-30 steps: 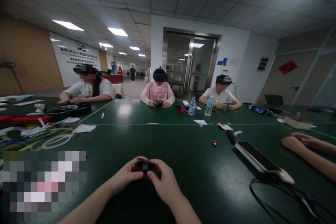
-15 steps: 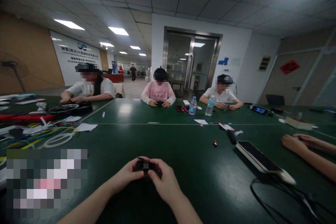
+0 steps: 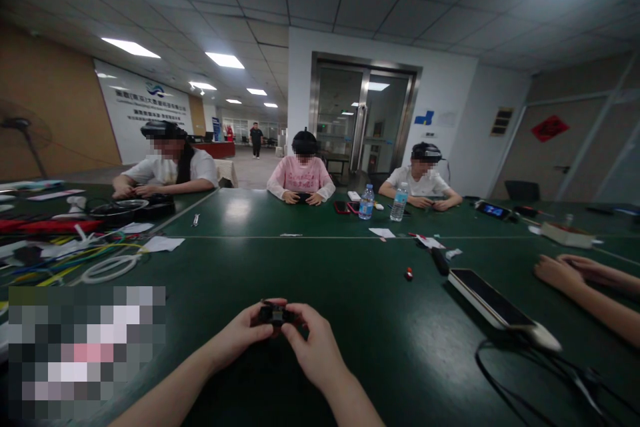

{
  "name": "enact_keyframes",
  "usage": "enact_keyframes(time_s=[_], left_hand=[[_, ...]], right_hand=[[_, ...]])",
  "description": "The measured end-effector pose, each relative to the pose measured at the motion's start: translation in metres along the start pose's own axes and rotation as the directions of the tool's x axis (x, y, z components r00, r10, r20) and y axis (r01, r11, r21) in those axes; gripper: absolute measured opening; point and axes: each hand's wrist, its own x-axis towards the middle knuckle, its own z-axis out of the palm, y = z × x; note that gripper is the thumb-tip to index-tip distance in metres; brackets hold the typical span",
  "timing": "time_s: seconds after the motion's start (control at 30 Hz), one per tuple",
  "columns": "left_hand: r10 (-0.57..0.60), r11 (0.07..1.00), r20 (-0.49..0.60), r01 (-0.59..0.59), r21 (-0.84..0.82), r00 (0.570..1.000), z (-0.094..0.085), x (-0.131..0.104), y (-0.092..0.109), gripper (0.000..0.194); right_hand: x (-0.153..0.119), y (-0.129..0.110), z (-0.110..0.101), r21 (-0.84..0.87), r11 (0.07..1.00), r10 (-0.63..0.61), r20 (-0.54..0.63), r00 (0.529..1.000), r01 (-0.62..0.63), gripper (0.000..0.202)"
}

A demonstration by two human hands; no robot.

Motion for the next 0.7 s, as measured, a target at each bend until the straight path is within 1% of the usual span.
enact_keyframes(time_s=[0.17,0.33,0.47,0.57,0.7], left_hand=[[0.013,1.000,-0.010,-0.013,0.000,1.000,0.0018,-0.0003,0.0011,0.039],[-0.011,1.000,0.012,0.010,0.010,1.000,0.0020,0.0007,0.0012,0.042],[0.029,1.000,0.037,-0.029,0.000,0.999,0.0004,0.0025,-0.0030,0.044],[0.041,0.999,0.054,-0.042,0.009,0.998,-0.0007,0.0034,-0.0049,0.043],[0.047,0.998,0.088,-0.051,0.034,0.995,0.0002,0.0023,-0.0024,0.043]], right_hand=[[-0.0006,0.0006,-0.0007,-0.030,1.000,-0.002,-0.007,1.000,0.002,0.028],[-0.0002,0.0030,0.0005,-0.073,0.996,-0.043,-0.024,0.999,0.041,0.027],[0.0008,0.0055,0.0039,-0.067,0.993,-0.094,-0.017,0.995,0.093,0.023],[0.0001,0.0026,0.0047,-0.072,0.994,-0.082,-0.015,0.997,0.081,0.021],[-0.0019,-0.0038,0.0032,-0.079,0.994,-0.072,-0.006,0.997,0.071,0.019]])
